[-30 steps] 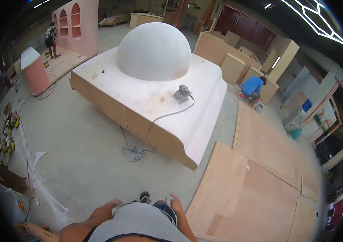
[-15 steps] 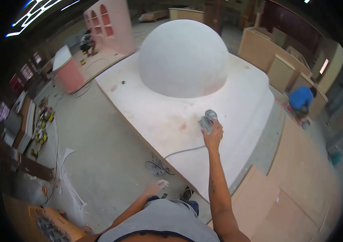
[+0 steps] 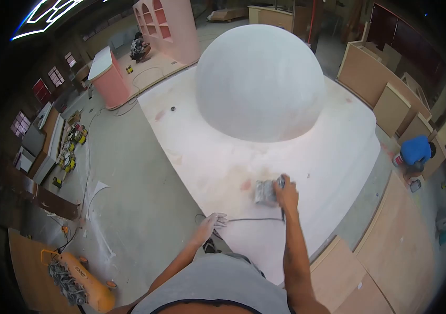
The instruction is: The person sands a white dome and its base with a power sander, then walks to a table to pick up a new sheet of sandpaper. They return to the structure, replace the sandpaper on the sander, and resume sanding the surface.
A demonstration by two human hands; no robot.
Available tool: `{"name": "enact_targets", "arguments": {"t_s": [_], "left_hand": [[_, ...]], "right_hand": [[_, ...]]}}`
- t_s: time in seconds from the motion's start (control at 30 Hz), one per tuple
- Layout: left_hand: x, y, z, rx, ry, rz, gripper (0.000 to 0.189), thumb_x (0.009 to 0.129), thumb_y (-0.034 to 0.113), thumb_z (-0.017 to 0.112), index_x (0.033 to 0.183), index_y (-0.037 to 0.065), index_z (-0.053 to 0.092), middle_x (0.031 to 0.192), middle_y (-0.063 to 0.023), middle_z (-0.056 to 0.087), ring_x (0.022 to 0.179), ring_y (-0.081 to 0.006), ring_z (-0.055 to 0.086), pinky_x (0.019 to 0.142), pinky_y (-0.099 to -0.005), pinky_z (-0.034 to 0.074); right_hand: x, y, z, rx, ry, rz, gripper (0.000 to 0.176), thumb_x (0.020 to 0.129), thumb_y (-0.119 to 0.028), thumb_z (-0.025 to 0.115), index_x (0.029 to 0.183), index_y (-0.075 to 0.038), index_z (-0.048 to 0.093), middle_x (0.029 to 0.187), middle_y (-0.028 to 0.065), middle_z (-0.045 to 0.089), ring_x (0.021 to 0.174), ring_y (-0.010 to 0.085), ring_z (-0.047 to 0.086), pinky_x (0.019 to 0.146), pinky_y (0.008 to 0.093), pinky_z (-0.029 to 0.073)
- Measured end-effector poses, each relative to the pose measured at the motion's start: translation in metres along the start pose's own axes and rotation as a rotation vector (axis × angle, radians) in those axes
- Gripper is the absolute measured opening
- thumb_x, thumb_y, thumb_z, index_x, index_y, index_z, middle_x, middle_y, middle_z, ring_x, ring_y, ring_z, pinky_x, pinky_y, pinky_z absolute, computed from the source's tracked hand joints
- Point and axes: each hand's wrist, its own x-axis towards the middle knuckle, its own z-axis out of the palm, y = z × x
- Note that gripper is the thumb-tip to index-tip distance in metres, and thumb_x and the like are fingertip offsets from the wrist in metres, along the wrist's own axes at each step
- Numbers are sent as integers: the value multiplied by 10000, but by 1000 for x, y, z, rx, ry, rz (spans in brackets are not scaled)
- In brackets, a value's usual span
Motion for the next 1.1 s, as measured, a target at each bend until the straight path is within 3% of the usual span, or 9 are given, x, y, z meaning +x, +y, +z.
{"name": "enact_targets", "arguments": {"t_s": [0.17,0.27,0.37,0.4,0.5,0.67,0.83,0.97,1.1], "left_hand": [[44,-1,29,-413,13,-258,665,1154,515,325,1583,9,377,1555,-189,500,1419,-286,521,1207,-468,410],[28,14,46,-549,-70,-336,637,1144,513,379,1575,47,421,1536,-148,543,1382,-279,560,1190,-464,433],[27,14,39,-713,124,-342,592,1130,473,477,1551,58,470,1450,-119,618,1297,-268,631,1110,-423,503],[33,8,32,-704,131,-294,558,1125,443,504,1523,52,496,1408,-114,638,1253,-258,651,1074,-414,523],[46,6,20,-465,159,-152,483,1120,392,533,1447,36,554,1316,-107,674,1164,-234,680,1009,-403,552],[85,12,25,-83,143,27,403,1133,344,488,1321,13,620,1193,-107,700,1074,-195,685,956,-418,561],[89,40,20,-498,-9,-340,443,1140,315,436,1406,-4,588,1294,-107,692,1207,-186,654,1069,-373,516],[94,28,-7,-476,-273,-214,462,1117,279,502,1495,13,526,1382,-99,664,1272,-206,647,1075,-383,527],[118,27,-31,100,-375,-132,519,1061,172,581,1545,12,483,1482,-105,600,1354,-188,576,1148,-351,453]], "right_hand": [[-106,-19,19,1334,-398,482,498,1109,-482,483,1463,-134,527,911,60,693,579,192,648,439,313,530],[-153,-41,31,1542,-502,543,534,1123,-526,427,1468,-129,519,1014,67,684,651,178,668,475,322,554],[-161,-55,26,1233,-491,476,601,1129,-569,383,1520,-125,491,1250,111,645,960,206,706,717,376,629],[-158,-53,33,1095,-464,330,674,1136,-575,349,1601,-91,408,1500,160,526,1330,242,567,1082,420,518],[-146,-50,37,1123,-561,170,713,1149,-554,323,1646,-42,322,1598,177,451,1488,265,415,1247,417,323],[-128,-39,52,1248,-497,164,542,1129,-166,432,1638,-20,318,1587,157,481,1477,255,440,1222,413,363],[-112,-31,19,1172,-626,253,566,1081,-107,504,1619,-33,344,1540,164,509,1405,244,512,1161,411,453],[-83,-9,15,1155,-843,243,583,991,-54,595,1543,-25,408,1446,161,539,1323,267,572,1133,439,514],[-44,-5,7,1043,-1010,191,574,936,-5,606,1484,-23,438,1392,150,543,1301,284,584,1109,451,548]]}}
